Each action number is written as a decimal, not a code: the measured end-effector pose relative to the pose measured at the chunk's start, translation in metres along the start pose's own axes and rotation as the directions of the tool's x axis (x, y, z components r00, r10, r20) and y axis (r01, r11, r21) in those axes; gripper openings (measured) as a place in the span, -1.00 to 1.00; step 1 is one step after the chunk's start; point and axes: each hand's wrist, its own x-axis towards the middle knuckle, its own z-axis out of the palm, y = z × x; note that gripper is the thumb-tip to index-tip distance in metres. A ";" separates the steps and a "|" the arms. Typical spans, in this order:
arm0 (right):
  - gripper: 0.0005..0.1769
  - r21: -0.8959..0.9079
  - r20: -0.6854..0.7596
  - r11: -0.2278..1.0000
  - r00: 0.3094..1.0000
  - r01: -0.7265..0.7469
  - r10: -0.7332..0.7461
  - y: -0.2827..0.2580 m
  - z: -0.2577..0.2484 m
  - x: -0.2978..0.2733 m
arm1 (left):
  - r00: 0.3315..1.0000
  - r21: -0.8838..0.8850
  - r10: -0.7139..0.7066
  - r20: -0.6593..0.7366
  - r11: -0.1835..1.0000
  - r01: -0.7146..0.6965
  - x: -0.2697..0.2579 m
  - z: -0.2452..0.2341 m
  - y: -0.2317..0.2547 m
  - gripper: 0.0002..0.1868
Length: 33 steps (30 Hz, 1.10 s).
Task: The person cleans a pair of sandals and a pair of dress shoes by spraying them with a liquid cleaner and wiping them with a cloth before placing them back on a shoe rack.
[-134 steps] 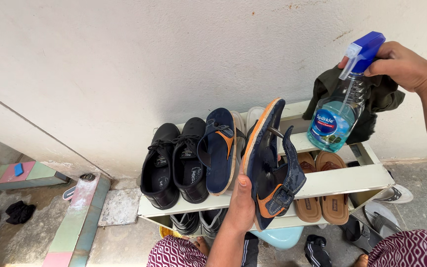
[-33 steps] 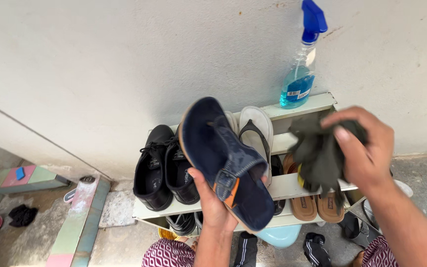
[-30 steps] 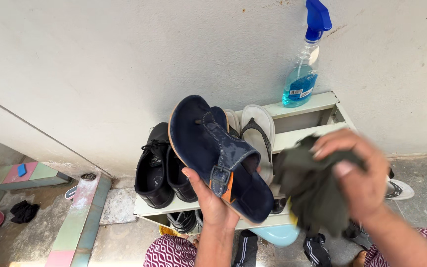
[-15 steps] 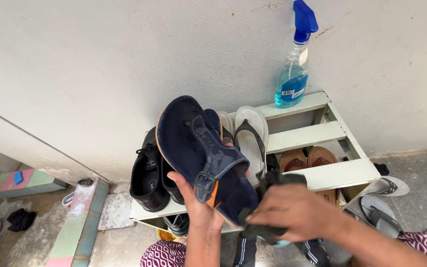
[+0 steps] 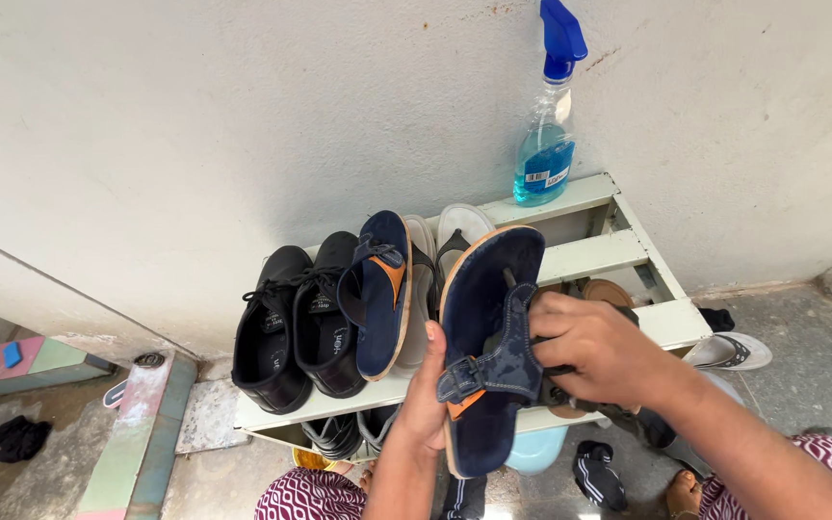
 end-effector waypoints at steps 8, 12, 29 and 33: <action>-0.65 -0.525 -0.325 0.851 0.925 -0.002 -0.198 0.008 -0.003 -0.005 | 0.993 -0.028 -0.034 0.110 0.999 0.037 0.009 0.018 -0.033 0.00; -0.61 -0.590 -0.355 0.794 0.930 -0.149 -0.089 0.039 -0.015 -0.008 | 0.994 -0.023 0.045 0.096 0.999 -0.043 0.010 0.025 -0.019 -0.04; -0.69 -0.364 -0.043 0.921 0.990 -0.140 0.134 -0.015 0.003 0.010 | 0.956 0.422 0.260 0.138 0.858 -0.294 0.020 0.025 -0.012 -0.02; -0.63 -0.517 -0.367 0.768 0.909 -0.377 0.200 -0.002 -0.018 0.009 | 0.940 0.469 0.277 0.201 0.815 -0.340 0.017 0.029 -0.024 -0.03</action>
